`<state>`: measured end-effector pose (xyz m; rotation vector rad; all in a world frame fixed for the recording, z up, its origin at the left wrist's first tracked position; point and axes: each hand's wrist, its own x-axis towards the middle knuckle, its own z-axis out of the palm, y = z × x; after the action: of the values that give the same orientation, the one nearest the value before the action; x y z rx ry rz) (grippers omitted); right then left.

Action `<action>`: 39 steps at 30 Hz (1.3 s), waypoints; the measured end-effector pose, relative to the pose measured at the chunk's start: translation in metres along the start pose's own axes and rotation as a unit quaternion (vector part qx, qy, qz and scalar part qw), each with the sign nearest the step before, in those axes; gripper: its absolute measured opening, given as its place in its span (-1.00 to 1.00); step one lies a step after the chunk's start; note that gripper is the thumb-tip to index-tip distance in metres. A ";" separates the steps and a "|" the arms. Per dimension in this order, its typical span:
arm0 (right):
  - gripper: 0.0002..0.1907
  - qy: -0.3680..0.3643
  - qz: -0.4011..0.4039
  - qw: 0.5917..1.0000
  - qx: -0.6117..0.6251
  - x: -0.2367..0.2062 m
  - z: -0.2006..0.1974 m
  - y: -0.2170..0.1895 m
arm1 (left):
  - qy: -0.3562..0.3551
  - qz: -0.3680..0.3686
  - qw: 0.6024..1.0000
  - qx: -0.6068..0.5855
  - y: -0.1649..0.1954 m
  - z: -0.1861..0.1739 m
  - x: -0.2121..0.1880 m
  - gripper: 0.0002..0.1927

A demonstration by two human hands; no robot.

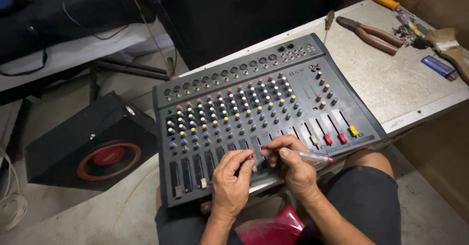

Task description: The person sits at a workbench in front of an audio mixing console and uses a screwdriver to work on it. They handle small knobs and fader caps, fitting them onto the mixer's controls and tightening or adjusting parts by hand.

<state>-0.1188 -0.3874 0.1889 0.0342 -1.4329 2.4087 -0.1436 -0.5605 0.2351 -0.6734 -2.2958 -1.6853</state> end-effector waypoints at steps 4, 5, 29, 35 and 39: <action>-0.84 0.024 -0.039 0.996 -0.080 0.001 0.010 -0.005 | -0.002 -0.054 0.998 -0.031 0.002 -0.003 0.002 -0.81; -0.85 0.027 -0.058 0.992 -0.108 0.000 0.013 -0.008 | 0.001 -0.067 0.997 -0.043 0.003 -0.004 0.002 -0.81; -0.87 -0.071 -0.058 0.995 -0.032 -0.097 0.144 -0.145 | 0.039 -0.148 0.804 -0.575 0.145 -0.112 -0.048 -0.85; -0.90 -0.128 -0.121 0.984 -0.016 -0.118 0.170 -0.156 | -0.003 -0.130 0.772 -0.623 0.168 -0.129 -0.069 -0.84; -0.91 -0.116 -0.163 0.979 -0.027 -0.131 0.182 -0.158 | -0.014 -0.133 0.751 -0.646 0.174 -0.134 -0.076 -0.84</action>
<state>0.0244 -0.5107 0.3879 0.5119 -1.4584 2.1475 -0.0067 -0.6633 0.3922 -0.5087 -0.8657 -3.3019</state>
